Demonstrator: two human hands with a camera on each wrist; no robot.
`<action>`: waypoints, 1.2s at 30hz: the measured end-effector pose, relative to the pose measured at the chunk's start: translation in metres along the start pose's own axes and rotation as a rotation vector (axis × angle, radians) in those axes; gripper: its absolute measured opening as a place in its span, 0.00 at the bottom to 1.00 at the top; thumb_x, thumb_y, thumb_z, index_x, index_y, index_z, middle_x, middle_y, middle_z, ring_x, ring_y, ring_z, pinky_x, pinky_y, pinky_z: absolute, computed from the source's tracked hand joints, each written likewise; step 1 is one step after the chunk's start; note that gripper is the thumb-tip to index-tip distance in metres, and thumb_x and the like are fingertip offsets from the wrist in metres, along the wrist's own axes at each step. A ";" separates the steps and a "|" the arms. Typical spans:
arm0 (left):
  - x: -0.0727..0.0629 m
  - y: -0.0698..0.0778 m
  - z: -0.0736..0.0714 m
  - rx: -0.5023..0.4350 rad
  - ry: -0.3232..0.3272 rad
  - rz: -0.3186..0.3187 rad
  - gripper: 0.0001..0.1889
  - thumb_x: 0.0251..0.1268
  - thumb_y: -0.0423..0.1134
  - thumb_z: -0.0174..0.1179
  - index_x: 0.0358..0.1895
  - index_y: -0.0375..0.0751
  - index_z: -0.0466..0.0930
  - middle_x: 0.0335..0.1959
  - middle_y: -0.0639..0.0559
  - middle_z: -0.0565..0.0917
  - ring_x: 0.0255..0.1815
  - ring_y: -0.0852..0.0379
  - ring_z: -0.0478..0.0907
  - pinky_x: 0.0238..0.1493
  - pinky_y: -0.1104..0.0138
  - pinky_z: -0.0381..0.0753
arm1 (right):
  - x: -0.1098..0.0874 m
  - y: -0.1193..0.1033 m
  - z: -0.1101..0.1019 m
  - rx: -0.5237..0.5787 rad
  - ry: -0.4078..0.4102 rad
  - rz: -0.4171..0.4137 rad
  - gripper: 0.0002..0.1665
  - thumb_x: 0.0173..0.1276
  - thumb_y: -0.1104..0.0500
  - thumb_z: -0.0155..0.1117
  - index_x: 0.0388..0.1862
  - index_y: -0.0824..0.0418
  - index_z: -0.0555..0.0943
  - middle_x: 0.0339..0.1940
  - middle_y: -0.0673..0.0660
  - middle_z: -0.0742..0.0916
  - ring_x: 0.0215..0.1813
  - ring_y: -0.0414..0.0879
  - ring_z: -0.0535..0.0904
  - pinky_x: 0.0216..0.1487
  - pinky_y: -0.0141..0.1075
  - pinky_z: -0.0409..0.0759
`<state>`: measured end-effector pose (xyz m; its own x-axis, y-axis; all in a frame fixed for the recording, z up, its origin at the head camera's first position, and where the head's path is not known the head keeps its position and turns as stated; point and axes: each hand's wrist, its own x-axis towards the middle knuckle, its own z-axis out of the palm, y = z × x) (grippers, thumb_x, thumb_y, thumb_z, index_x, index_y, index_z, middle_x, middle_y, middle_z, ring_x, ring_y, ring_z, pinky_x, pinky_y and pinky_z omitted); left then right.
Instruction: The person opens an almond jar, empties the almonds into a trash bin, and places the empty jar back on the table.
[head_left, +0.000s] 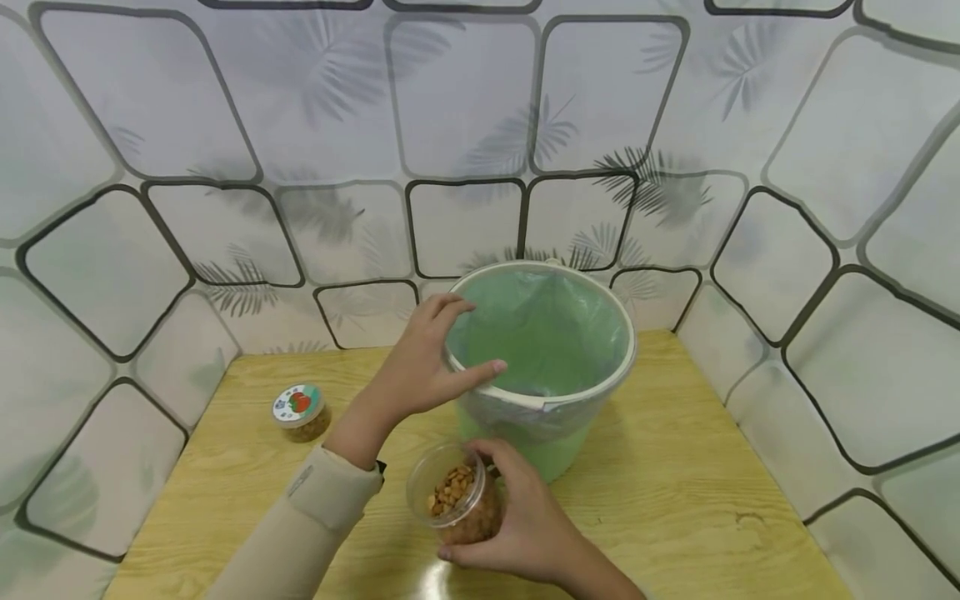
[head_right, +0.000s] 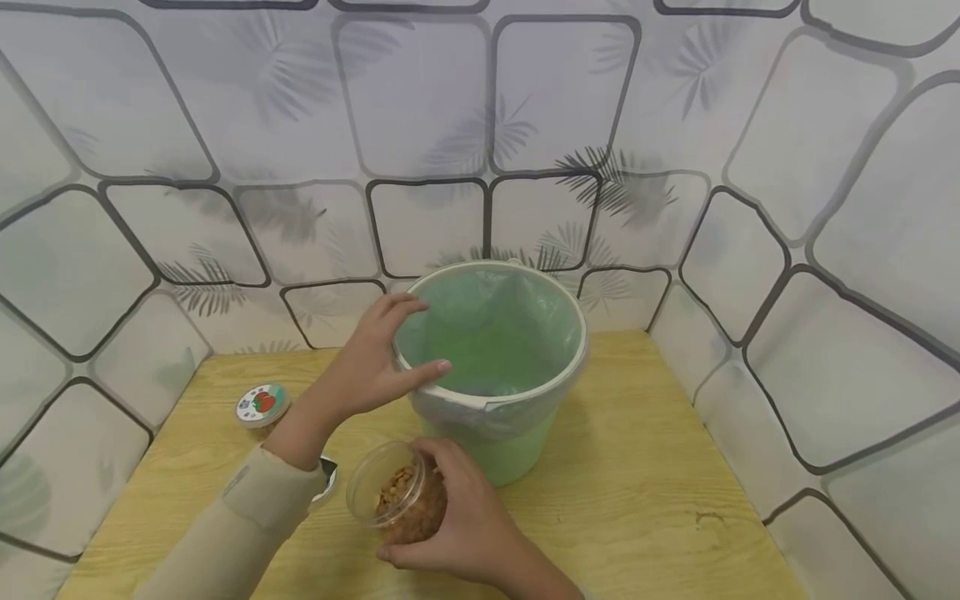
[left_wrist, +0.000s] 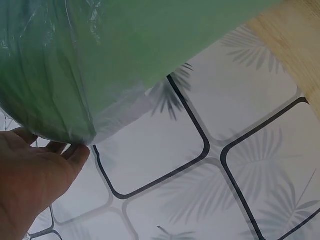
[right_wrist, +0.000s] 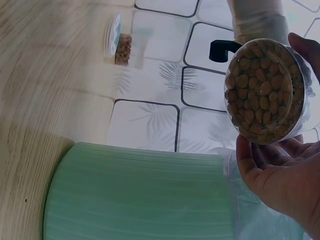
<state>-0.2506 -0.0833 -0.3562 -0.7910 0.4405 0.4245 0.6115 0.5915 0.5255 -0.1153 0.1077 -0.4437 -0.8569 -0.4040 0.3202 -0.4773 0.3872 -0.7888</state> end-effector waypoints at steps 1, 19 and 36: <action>0.001 0.001 0.000 0.010 -0.008 -0.005 0.47 0.63 0.71 0.68 0.79 0.48 0.68 0.80 0.44 0.65 0.80 0.44 0.62 0.73 0.39 0.72 | 0.000 0.000 0.000 0.000 0.004 0.004 0.57 0.49 0.35 0.89 0.75 0.43 0.69 0.66 0.40 0.80 0.67 0.39 0.78 0.68 0.49 0.82; 0.036 0.023 0.004 0.200 -0.197 -0.054 0.73 0.39 0.86 0.68 0.89 0.59 0.43 0.90 0.56 0.29 0.89 0.48 0.19 0.85 0.34 0.40 | -0.002 0.000 -0.001 0.008 0.025 0.033 0.57 0.48 0.36 0.90 0.74 0.39 0.69 0.65 0.37 0.80 0.65 0.39 0.79 0.66 0.45 0.84; 0.042 0.027 0.007 0.346 -0.335 -0.063 0.81 0.32 0.93 0.62 0.88 0.59 0.29 0.90 0.43 0.34 0.89 0.43 0.21 0.87 0.38 0.33 | -0.012 0.005 -0.014 -0.004 0.043 0.035 0.58 0.46 0.41 0.92 0.73 0.40 0.69 0.64 0.39 0.80 0.66 0.40 0.79 0.68 0.45 0.82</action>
<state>-0.2678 -0.0442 -0.3289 -0.8237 0.5565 0.1092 0.5650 0.7887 0.2423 -0.1099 0.1264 -0.4442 -0.8807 -0.3542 0.3146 -0.4475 0.4040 -0.7978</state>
